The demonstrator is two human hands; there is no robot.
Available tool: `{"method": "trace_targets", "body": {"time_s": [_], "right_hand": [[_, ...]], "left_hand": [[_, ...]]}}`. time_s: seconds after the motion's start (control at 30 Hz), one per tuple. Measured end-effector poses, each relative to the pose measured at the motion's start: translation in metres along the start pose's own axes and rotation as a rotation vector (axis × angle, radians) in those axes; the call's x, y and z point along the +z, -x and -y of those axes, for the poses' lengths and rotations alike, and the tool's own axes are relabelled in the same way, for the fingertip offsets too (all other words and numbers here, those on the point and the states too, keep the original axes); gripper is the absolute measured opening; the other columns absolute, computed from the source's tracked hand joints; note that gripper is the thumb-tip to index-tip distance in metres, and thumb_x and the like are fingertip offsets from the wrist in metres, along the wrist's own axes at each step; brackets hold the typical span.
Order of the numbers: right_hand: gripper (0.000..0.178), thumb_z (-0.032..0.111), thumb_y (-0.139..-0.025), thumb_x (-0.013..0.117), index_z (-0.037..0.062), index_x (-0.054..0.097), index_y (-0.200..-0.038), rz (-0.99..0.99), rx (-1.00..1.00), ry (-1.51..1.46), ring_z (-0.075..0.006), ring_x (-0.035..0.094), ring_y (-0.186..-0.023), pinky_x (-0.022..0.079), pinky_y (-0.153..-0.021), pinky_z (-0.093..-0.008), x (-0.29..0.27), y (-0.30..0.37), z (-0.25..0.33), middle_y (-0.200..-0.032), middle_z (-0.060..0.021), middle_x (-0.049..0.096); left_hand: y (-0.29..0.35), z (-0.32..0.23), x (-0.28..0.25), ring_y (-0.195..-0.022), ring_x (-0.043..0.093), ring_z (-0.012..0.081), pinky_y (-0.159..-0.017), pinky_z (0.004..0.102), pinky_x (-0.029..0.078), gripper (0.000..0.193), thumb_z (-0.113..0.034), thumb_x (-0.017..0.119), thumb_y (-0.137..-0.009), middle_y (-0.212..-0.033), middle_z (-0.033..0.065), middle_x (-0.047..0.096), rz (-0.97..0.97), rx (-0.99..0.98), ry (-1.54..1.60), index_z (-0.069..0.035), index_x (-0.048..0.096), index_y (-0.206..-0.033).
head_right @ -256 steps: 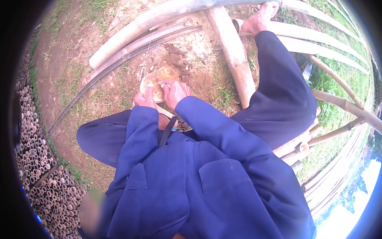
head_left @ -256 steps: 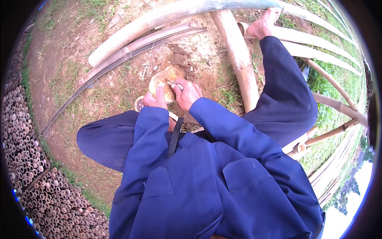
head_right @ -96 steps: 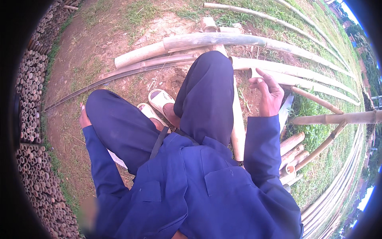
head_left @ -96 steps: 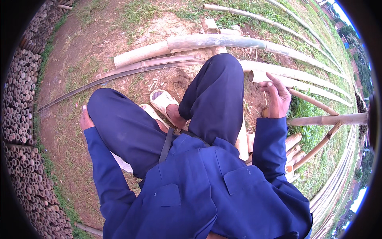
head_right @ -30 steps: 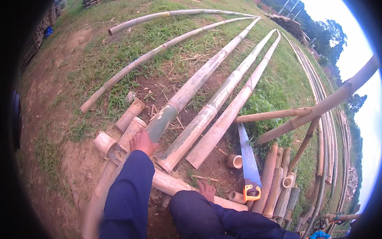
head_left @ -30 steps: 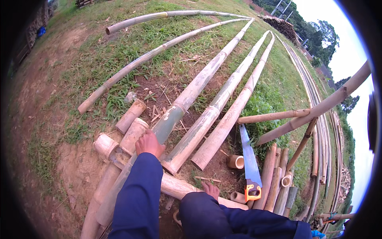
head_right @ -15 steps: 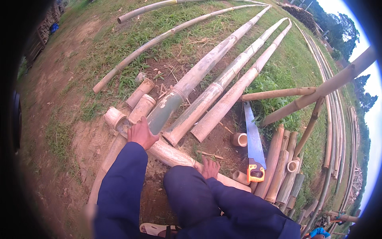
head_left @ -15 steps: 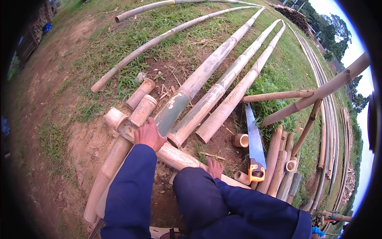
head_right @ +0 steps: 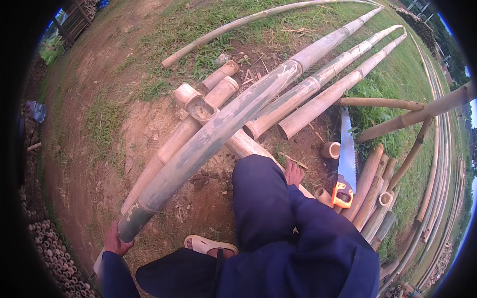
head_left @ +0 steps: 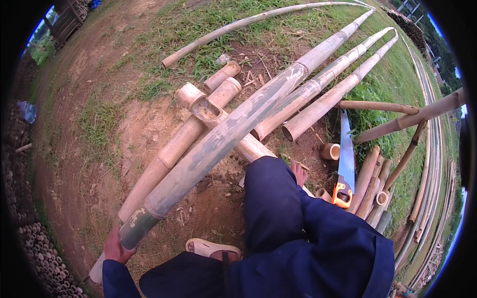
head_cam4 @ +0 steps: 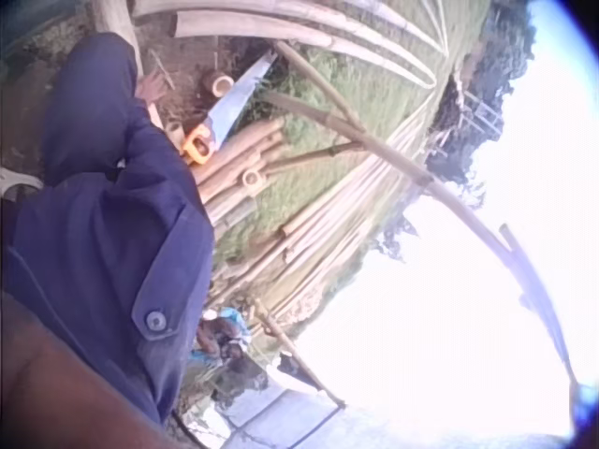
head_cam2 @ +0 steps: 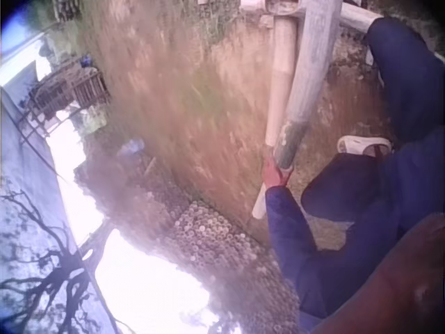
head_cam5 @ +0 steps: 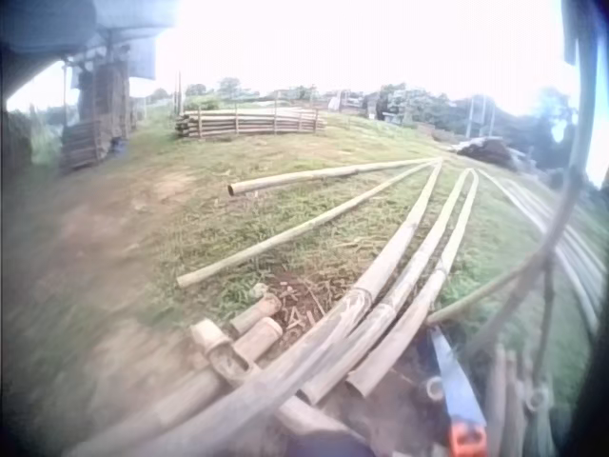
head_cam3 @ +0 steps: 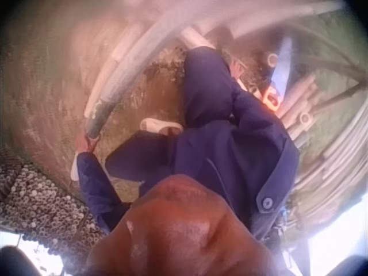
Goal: The person sits on the ground and uses a hand saw to cut a long bamboo pole into shorter sections. The person positions the bamboo on a makeshift support and saws through it, then moves the cut pieces aside.
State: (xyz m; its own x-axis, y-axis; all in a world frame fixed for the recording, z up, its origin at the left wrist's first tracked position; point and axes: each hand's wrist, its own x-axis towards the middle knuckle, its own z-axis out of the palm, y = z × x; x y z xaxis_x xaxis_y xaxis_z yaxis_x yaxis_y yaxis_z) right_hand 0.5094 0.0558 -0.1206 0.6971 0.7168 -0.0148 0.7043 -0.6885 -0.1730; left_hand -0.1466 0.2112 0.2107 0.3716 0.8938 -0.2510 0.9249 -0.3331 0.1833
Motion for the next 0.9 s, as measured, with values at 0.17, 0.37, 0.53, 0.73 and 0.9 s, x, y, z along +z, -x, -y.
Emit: {"method": "trace_targets", "body": {"time_s": [0.17, 0.37, 0.53, 0.73, 0.9], "right_hand": [[0.06, 0.044, -0.094, 0.066, 0.0171, 0.048, -0.144, 0.02, 0.059, -0.036, -0.0256, 0.058, -0.115, 0.035, -0.108, -0.0526, -0.016, 0.02, -0.025, -0.126, -0.0086, 0.057], [0.059, 0.043, -0.093, 0.066, 0.0168, 0.048, -0.144, 0.038, 0.228, -0.161, -0.0253, 0.058, -0.114, 0.036, -0.108, -0.052, -0.044, 0.038, -0.045, -0.125, -0.0085, 0.057], [0.059, 0.041, -0.093, 0.066, 0.0165, 0.048, -0.144, 0.007, 0.364, -0.232, -0.0251, 0.058, -0.114, 0.036, -0.107, -0.0515, -0.056, 0.064, -0.083, -0.125, -0.0085, 0.057], [0.058, 0.04, -0.093, 0.067, 0.0162, 0.048, -0.143, 0.03, 0.418, -0.322, -0.0248, 0.058, -0.113, 0.037, -0.106, -0.0509, -0.058, 0.076, -0.107, -0.125, -0.0084, 0.057], [0.058, 0.038, -0.093, 0.067, 0.0159, 0.048, -0.143, 0.017, 0.446, -0.347, -0.0246, 0.059, -0.113, 0.038, -0.106, -0.0504, -0.062, 0.074, -0.136, -0.124, -0.0084, 0.057]], "left_hand": [[0.087, 0.129, 0.049, -0.099, 0.063, 0.0417, -0.086, 0.0475, 0.053, 0.08, -0.019, 0.087, -0.055, -0.102, 0.02, 0.064, 0.109, -0.192, -0.214, -0.006, 0.051, -0.125], [0.174, 0.234, 0.139, -0.137, 0.045, 0.0386, -0.114, 0.0453, 0.038, 0.11, -0.023, 0.092, -0.053, -0.145, 0.0204, 0.049, 0.289, -0.491, -0.232, -0.01, 0.038, -0.148], [0.108, 0.194, 0.091, -0.141, 0.043, 0.0374, -0.119, 0.0442, 0.034, 0.112, -0.021, 0.09, -0.06, -0.153, 0.0199, 0.044, 0.588, -0.729, -0.41, -0.009, 0.031, -0.154], [-0.055, 0.044, 0.023, -0.128, 0.053, 0.0403, -0.109, 0.0468, 0.043, 0.059, -0.014, 0.071, -0.082, -0.138, 0.0227, 0.057, -0.07, -0.233, -0.184, -0.007, 0.052, -0.138], [-0.205, -0.233, 0.059, -0.128, 0.055, 0.0358, -0.108, 0.0438, 0.045, 0.076, -0.035, 0.081, -0.08, -0.135, 0.0208, 0.059, -0.09, 0.02, 0.101, -0.003, 0.049, -0.14]]}}
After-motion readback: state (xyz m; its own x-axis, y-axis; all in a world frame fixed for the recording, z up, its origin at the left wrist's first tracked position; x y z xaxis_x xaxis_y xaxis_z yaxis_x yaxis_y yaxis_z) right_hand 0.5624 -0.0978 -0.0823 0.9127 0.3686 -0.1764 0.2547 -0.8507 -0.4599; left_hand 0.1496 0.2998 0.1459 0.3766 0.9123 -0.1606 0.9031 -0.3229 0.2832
